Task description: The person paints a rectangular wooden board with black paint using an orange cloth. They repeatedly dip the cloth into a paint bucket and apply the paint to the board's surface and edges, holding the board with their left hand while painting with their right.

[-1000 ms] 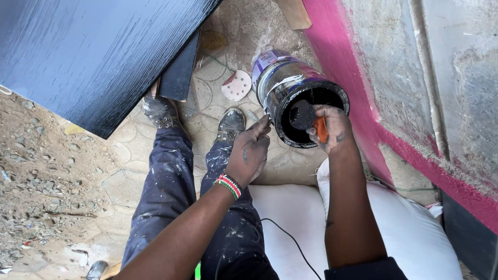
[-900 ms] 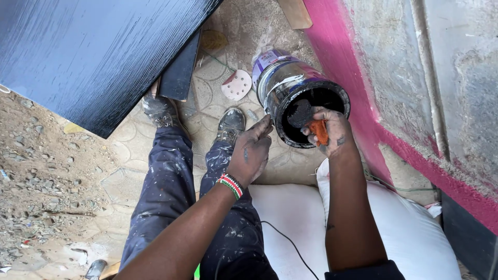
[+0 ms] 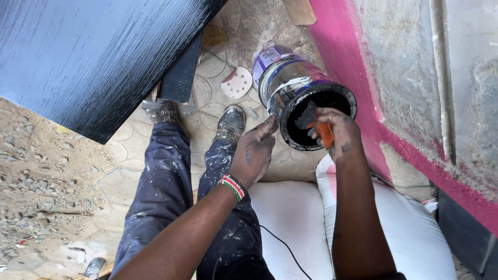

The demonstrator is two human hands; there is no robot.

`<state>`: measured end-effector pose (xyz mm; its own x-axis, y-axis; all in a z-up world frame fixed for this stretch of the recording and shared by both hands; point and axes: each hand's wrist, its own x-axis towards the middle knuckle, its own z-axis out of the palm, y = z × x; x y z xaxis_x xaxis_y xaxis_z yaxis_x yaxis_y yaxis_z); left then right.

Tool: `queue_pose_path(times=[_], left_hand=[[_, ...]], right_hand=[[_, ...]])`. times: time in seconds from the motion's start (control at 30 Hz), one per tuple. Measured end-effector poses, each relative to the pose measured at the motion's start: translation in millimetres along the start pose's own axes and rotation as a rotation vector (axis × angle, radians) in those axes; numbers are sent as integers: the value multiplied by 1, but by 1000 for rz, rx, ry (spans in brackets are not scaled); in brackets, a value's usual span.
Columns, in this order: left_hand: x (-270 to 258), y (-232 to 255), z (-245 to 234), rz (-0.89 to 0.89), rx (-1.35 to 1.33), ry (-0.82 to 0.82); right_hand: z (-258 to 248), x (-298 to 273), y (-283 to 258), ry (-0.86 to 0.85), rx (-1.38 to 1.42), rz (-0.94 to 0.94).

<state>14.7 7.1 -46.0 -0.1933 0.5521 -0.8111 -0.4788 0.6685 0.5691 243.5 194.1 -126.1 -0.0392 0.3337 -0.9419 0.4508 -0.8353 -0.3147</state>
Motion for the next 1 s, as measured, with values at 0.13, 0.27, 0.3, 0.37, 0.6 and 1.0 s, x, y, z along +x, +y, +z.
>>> queue_pose_path(times=[0.13, 0.27, 0.3, 0.37, 0.6, 1.0], left_hand=[[-9, 24, -5, -69, -23, 0], [-3, 16, -3, -59, -114, -10], [-3, 14, -2, -57, -151, -18], [1, 15, -1, -55, -154, -25], [0, 13, -6, -73, -169, -64], [-24, 107, -180, 225, 76, 328]], right_hand=[[19, 1, 19, 30, 39, -93], [28, -1, 11, 66, -32, 80], [34, -9, 1, 96, -54, 150], [45, -33, -27, 143, -40, 134], [32, 10, 6, 142, 56, 89], [172, -118, -132, -407, 167, -196]])
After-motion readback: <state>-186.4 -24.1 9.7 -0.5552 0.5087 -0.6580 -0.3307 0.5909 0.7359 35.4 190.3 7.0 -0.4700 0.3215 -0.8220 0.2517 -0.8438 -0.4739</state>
